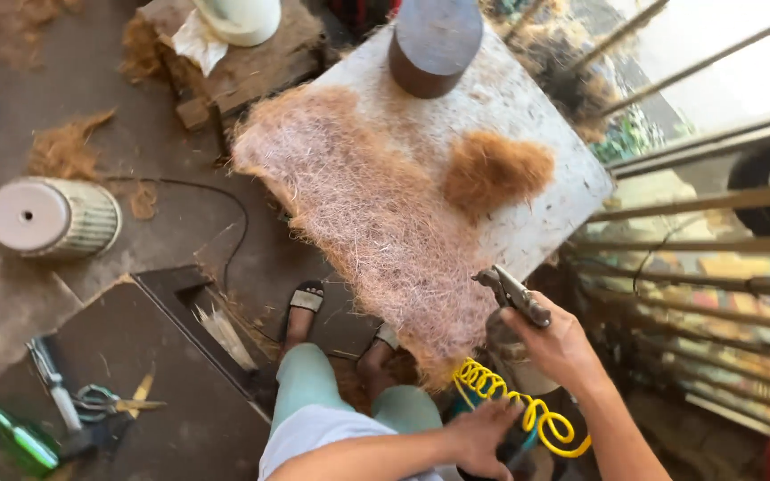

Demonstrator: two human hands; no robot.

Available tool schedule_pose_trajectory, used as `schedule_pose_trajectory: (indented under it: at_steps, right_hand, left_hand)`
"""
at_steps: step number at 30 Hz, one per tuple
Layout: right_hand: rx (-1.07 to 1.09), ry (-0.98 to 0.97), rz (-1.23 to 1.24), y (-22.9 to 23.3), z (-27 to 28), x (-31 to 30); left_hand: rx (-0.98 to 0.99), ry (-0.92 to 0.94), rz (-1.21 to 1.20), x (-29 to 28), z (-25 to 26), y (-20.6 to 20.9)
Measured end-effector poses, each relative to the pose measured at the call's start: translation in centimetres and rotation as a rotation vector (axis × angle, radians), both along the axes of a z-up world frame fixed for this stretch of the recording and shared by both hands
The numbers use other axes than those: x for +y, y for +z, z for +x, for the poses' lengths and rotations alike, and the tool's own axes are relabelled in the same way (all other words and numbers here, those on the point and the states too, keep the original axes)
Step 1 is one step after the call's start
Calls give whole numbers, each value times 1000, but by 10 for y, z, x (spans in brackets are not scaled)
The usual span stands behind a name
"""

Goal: Spraying a liquid onto a coconut fiber mat and then drying it with a hairdryer.

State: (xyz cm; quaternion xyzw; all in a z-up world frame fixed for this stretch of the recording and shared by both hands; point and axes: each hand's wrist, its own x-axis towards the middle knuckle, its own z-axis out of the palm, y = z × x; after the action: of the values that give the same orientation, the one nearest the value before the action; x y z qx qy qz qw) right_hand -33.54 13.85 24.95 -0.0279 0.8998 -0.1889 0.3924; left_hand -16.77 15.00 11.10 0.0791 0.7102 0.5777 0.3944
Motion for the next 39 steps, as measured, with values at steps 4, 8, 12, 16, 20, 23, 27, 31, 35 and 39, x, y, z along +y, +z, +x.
schedule_pose_trajectory:
  at_steps: [4, 8, 12, 16, 20, 23, 27, 31, 35, 39]
  right_hand:
    - [21, 172, 8, -2, -22, -30]
    - [78, 339, -5, -4, -38, -61]
    - [-111, 133, -161, 5, -44, -101]
    - [-41, 268, -139, 3, -51, -109]
    - [3, 303, -96, 7, -40, -98]
    - [-81, 262, -146, 7, -18, -72]
    - [30, 262, -177, -39, 5, -5]
    - [-3, 205, -286, -54, 51, 21]
    - [31, 223, -419, -61, 101, 38]
    - [143, 282, -366, -75, 144, 62]
  left_hand:
    - [-160, -20, 189, -1, -31, 31]
    - [-156, 266, 186, 17, -47, 29]
    - [-231, 342, 246, 4, -68, 38]
    - [-191, 407, 270, 12, -76, 33]
    - [-102, 380, 182, 29, -72, 8]
    - [-8, 249, 77, 69, -53, -34]
    - [51, -47, -5, 68, -16, -45]
    - [34, -185, 1, 51, 28, -57]
    - [-49, -259, -9, 30, 71, -67]
    - [-129, -478, 13, -6, 86, -60]
